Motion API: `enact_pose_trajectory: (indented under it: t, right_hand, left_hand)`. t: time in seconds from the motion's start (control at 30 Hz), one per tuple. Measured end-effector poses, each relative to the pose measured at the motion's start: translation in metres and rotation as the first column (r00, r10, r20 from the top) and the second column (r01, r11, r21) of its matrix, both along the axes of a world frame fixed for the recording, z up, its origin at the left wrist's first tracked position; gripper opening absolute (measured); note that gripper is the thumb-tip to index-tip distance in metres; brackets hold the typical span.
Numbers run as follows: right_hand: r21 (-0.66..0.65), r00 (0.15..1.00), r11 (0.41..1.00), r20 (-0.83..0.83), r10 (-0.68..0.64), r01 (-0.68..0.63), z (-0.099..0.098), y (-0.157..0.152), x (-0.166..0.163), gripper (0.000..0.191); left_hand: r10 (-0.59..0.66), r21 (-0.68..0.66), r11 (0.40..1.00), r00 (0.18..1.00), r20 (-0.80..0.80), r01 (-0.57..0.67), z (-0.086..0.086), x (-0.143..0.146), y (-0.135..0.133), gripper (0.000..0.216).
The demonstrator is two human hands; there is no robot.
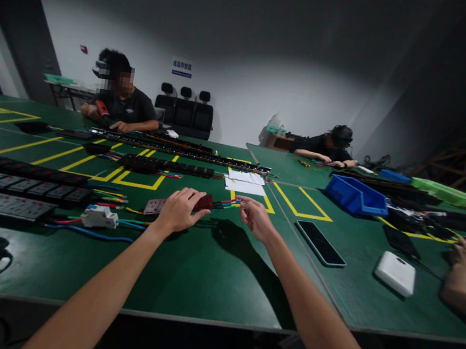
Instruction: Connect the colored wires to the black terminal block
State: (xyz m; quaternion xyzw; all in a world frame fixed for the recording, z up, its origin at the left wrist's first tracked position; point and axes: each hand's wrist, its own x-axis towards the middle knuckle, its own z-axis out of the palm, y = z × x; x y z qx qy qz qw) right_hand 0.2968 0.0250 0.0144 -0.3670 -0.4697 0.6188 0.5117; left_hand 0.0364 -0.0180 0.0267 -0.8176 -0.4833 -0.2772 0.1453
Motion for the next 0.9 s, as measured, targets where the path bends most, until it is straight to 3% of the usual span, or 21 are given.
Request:
enact_pose_trajectory:
  t: [0.53, 0.67, 0.9]
  right_hand:
    - [0.028, 0.997, 0.999, 0.073, 0.025, -0.027, -0.0070, 0.0036, 0.0067, 0.038]
    - [-0.003, 0.998, 0.999, 0.053, -0.032, 0.032, -0.0060, 0.0028, 0.0039, 0.041]
    - [-0.023, 0.993, 0.995, 0.058, -0.100, 0.101, -0.0074, 0.0051, 0.0035, 0.029]
  left_hand:
    - [0.021, 0.009, 1.000, 1.000, -0.002, -0.021, -0.0007, -0.0013, 0.0002, 0.055]
    - [0.020, 0.011, 1.000, 1.000, 0.007, -0.020, -0.0003, -0.0009, -0.0001, 0.054]
    - [0.017, 0.007, 1.000, 1.000, 0.017, -0.018, -0.0006, -0.0016, 0.0001, 0.053]
